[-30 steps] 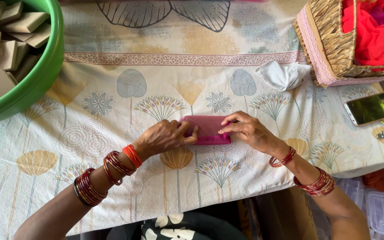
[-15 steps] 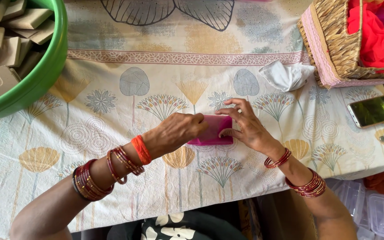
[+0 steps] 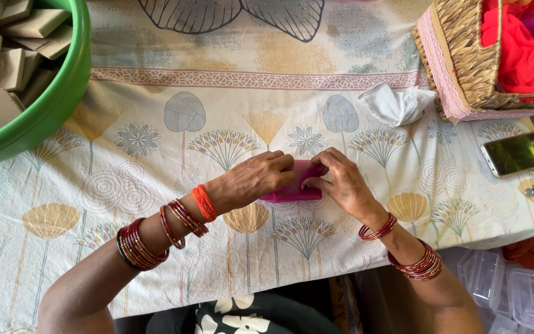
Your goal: Wrap a bar of soap in pink decorative fabric and place it into a plastic storage container.
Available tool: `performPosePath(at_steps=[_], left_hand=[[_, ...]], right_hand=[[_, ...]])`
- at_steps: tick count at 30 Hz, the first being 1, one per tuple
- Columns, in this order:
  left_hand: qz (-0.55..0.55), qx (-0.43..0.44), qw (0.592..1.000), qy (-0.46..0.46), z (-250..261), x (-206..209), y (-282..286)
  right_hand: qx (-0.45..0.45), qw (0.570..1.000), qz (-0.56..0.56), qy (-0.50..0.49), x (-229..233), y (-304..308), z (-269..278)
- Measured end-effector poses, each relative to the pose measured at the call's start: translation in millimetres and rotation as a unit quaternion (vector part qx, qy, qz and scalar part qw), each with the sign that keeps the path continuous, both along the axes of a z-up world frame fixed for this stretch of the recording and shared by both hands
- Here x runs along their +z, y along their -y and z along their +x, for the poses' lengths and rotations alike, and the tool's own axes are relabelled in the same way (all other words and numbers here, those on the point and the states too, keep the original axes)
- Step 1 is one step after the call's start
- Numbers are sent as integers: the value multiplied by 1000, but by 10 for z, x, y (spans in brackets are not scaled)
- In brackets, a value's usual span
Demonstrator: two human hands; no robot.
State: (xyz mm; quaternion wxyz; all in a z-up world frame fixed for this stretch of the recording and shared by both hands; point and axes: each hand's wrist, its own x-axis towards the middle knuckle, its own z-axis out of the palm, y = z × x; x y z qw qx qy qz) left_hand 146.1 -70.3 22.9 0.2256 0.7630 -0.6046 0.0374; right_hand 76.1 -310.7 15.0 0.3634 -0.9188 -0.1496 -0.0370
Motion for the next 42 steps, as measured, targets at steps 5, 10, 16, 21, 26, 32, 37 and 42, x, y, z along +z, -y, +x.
performPosePath(at_steps=[5,10,16,21,26,32,37,42], left_hand=[[-22,-4,996,-88,46,-114,26],[-47,-12,977,-209,94,-139,51],[-112,31,968,-223,81,-262,36],[-80,145,985,-52,-34,-157,-11],[-52,147,970,-187,-89,-334,-16],[-101,144,950,-259,-273,-474,26],[-41,117,963,-241,-365,-182,14],[-63,89,970,-218,-365,-155,-11]], right_hand=[[9,998,-36,54,-137,-17,-73],[37,979,-103,169,-242,-29,-221],[74,963,-148,213,-47,-195,-364],[34,959,-205,193,-94,-310,-328],[12,964,-190,185,-143,-280,-298],[-18,980,-90,175,-207,-250,-273],[-32,986,-60,154,-269,-234,-243],[-34,990,-45,129,-315,-223,-211]])
